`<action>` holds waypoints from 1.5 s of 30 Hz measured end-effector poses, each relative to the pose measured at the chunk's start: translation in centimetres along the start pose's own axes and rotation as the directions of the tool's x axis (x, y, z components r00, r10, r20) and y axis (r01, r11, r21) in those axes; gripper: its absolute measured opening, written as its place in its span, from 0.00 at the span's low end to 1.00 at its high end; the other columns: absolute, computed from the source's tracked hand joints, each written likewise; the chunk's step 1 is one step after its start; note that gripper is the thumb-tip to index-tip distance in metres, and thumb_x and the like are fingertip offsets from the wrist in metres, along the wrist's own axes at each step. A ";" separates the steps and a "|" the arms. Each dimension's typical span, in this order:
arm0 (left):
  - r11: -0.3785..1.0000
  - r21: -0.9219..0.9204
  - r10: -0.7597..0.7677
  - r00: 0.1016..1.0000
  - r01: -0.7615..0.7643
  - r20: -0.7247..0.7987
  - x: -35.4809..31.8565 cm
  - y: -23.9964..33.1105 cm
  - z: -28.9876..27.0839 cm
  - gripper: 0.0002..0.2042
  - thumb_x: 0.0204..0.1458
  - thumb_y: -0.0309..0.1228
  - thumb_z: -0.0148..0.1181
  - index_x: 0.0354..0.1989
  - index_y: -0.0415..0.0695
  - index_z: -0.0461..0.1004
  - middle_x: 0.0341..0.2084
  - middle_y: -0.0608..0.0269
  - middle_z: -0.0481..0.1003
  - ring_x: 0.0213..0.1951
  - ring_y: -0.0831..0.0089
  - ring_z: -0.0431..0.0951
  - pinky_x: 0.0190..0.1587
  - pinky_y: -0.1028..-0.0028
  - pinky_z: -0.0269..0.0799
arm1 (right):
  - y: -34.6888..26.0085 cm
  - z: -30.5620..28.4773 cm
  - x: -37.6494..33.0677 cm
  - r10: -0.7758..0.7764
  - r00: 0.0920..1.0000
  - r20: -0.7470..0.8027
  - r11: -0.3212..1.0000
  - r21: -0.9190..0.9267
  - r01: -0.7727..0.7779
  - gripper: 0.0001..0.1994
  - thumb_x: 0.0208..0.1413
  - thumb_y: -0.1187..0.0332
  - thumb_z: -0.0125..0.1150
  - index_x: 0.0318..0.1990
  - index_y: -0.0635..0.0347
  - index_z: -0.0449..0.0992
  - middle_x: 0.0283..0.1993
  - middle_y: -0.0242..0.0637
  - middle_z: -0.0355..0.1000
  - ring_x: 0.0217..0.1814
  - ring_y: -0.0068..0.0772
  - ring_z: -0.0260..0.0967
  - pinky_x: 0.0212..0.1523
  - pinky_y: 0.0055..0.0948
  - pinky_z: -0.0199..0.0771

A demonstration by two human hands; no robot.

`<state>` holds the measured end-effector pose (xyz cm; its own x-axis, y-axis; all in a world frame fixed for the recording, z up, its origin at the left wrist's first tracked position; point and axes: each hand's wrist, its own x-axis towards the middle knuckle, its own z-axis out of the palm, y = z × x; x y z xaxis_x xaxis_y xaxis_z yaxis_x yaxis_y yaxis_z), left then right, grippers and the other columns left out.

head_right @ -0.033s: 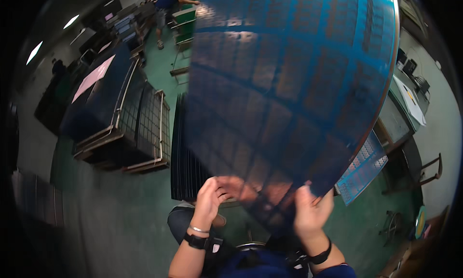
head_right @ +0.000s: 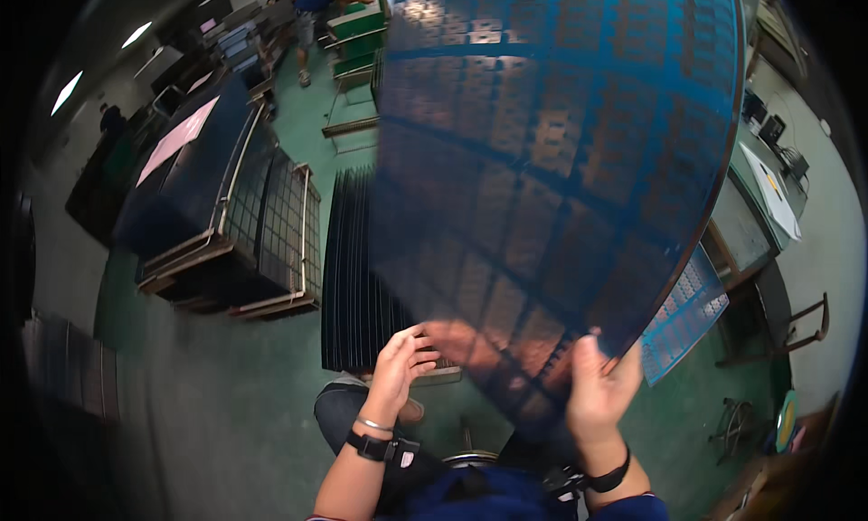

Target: Inspecting and placing blue-coated etched metal sheets into a vertical drying rack.

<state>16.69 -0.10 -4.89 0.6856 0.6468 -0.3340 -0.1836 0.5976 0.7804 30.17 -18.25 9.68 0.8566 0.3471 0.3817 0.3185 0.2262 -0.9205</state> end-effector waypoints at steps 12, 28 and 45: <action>0.919 0.373 -0.053 0.977 0.129 -0.209 2.3 -5.4 -9.2 0.10 0.59 0.28 0.43 0.43 0.41 0.71 0.36 0.59 0.76 0.30 0.78 0.75 0.33 0.81 0.70 | 4.7 4.7 2.0 0.174 0.967 0.186 0.978 -0.149 -0.147 0.22 0.57 0.78 0.49 0.60 0.70 0.58 0.45 0.36 0.70 0.35 0.13 0.63 0.35 0.15 0.65; 0.252 0.901 0.433 0.874 -0.352 0.220 11.2 -6.4 -5.8 0.13 0.49 0.21 0.51 0.43 0.44 0.73 0.50 0.54 0.69 0.57 0.56 0.63 0.59 0.64 0.59 | 17.9 10.7 1.3 0.291 0.925 0.242 0.929 -0.301 -0.214 0.23 0.54 0.84 0.44 0.59 0.67 0.60 0.51 0.42 0.68 0.53 0.26 0.65 0.51 0.22 0.64; -0.164 0.960 0.337 0.902 -0.225 0.269 11.4 -7.5 -6.1 0.09 0.49 0.30 0.52 0.29 0.35 0.72 0.60 0.54 0.58 0.63 0.63 0.55 0.63 0.64 0.51 | 20.7 13.1 6.0 0.349 0.880 0.322 0.935 -0.052 -0.352 0.29 0.51 0.82 0.42 0.64 0.70 0.48 0.68 0.49 0.46 0.71 0.33 0.38 0.68 0.30 0.34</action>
<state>21.56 5.66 -17.77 0.7464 0.6574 0.1039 0.5520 -0.6987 0.4550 36.55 0.44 -5.97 0.7343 0.6776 0.0413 0.0176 0.0419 -0.9990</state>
